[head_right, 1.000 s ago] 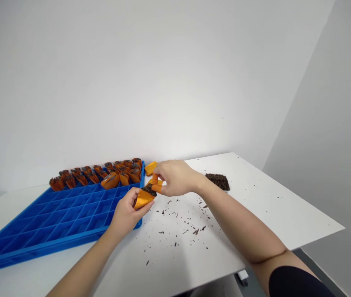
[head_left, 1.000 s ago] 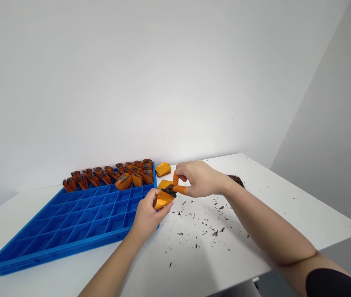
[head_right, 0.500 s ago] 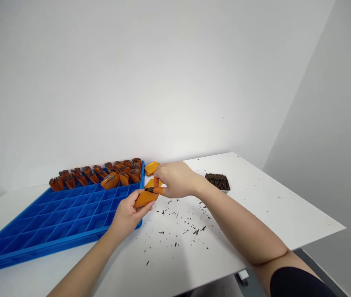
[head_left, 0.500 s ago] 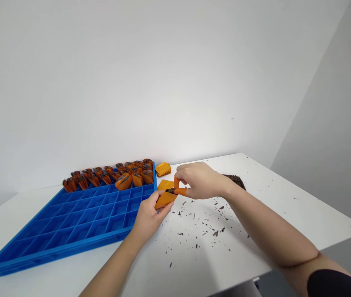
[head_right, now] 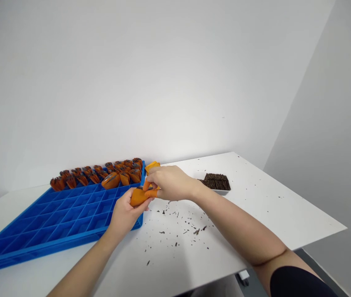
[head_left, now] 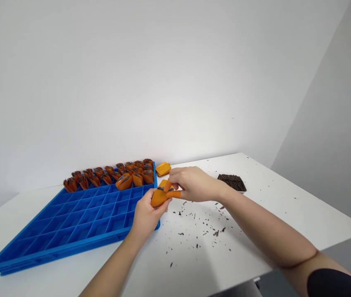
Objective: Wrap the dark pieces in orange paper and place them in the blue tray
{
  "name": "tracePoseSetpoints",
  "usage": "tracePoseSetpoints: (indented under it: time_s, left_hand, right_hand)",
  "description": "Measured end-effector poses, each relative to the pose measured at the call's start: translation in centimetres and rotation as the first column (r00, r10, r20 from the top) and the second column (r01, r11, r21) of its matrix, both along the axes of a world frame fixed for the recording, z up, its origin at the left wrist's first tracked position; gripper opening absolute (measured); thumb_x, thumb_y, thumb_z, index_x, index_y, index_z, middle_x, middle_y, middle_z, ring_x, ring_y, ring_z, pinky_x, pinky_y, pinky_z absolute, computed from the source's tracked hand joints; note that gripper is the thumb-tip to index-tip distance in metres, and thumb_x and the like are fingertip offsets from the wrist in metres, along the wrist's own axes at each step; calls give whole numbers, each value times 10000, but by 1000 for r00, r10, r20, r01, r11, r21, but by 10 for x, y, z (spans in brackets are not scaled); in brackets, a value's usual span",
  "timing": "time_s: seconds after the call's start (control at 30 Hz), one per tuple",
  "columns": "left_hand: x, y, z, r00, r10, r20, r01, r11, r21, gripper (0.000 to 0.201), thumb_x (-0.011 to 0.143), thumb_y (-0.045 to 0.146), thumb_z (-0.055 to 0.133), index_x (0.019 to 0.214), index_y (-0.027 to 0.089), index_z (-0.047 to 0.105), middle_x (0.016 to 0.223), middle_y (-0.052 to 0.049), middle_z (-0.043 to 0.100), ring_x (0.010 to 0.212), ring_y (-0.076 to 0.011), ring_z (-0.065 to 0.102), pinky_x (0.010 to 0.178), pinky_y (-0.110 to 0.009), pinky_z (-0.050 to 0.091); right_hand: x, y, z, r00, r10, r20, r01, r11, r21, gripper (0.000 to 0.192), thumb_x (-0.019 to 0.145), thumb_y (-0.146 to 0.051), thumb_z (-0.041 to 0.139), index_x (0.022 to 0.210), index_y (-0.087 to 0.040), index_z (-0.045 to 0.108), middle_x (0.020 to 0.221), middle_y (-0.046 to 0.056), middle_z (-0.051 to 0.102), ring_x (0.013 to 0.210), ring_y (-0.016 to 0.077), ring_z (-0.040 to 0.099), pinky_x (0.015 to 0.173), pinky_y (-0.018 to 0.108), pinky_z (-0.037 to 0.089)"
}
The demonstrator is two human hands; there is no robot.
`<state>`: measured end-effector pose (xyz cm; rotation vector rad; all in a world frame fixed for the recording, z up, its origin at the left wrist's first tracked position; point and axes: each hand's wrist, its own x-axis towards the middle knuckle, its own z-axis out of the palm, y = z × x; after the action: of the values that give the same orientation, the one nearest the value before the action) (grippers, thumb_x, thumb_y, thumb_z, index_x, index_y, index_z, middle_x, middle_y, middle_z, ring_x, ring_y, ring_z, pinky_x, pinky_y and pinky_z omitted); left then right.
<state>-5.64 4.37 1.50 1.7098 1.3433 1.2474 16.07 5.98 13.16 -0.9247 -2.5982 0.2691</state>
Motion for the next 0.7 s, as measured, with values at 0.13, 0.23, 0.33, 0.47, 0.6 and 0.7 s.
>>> tracePoseSetpoints:
  time_s: [0.13, 0.23, 0.33, 0.47, 0.6, 0.7]
  left_hand:
    - [2, -2, 4, 1000, 15, 19, -15, 1000, 7, 371, 796, 458, 832, 1026, 209, 682, 785, -11, 768, 677, -226, 739, 654, -322, 567]
    - [3, -3, 6, 999, 17, 32, -17, 1000, 0, 387, 790, 459, 834, 1042, 209, 679, 773, -6, 765, 684, -230, 747, 645, -316, 572]
    - [4, -3, 7, 1000, 27, 6, -27, 1000, 12, 377, 796, 457, 832, 1035, 210, 677, 757, -1, 756, 693, -232, 750, 651, -314, 570]
    - [3, -2, 5, 997, 25, 77, -24, 1000, -7, 406, 773, 454, 856, 1037, 208, 670, 792, -9, 760, 689, -235, 754, 645, -319, 575]
    - [4, -3, 7, 996, 44, 77, -42, 999, -19, 383, 760, 437, 861, 993, 215, 654, 780, 13, 738, 645, -224, 745, 621, -313, 571]
    - [3, -3, 8, 998, 48, 50, -48, 999, -12, 349, 768, 413, 845, 988, 220, 654, 744, 31, 724, 642, -220, 741, 635, -307, 560]
  right_hand:
    - [-1, 2, -2, 1000, -2, -21, 2, 1000, 4, 125, 953, -313, 729, 1044, -236, 765, 1013, 11, 694, 838, 129, 605, 664, 258, 364]
    - [-1, 4, -3, 999, 2, -35, -2, 1000, 7, 157, 953, -328, 727, 1083, -251, 768, 1032, 25, 698, 892, 155, 621, 669, 261, 382]
    - [-1, 5, -4, 999, 23, -38, -22, 999, 24, 169, 953, -322, 726, 1102, -250, 763, 1053, 24, 708, 880, 149, 629, 683, 263, 399]
    - [-3, 2, -4, 999, 14, -37, -10, 995, 103, 128, 970, -272, 684, 1065, -242, 765, 1051, 20, 716, 849, 138, 625, 674, 264, 384]
    - [-4, -2, -4, 1000, 9, -17, -8, 996, 93, 95, 949, -244, 689, 1016, -237, 756, 1058, 21, 709, 842, 140, 627, 659, 263, 367]
    - [-5, -3, -5, 999, 15, -28, -14, 998, 61, 87, 952, -276, 697, 1012, -229, 741, 1060, 23, 706, 835, 138, 632, 672, 266, 379]
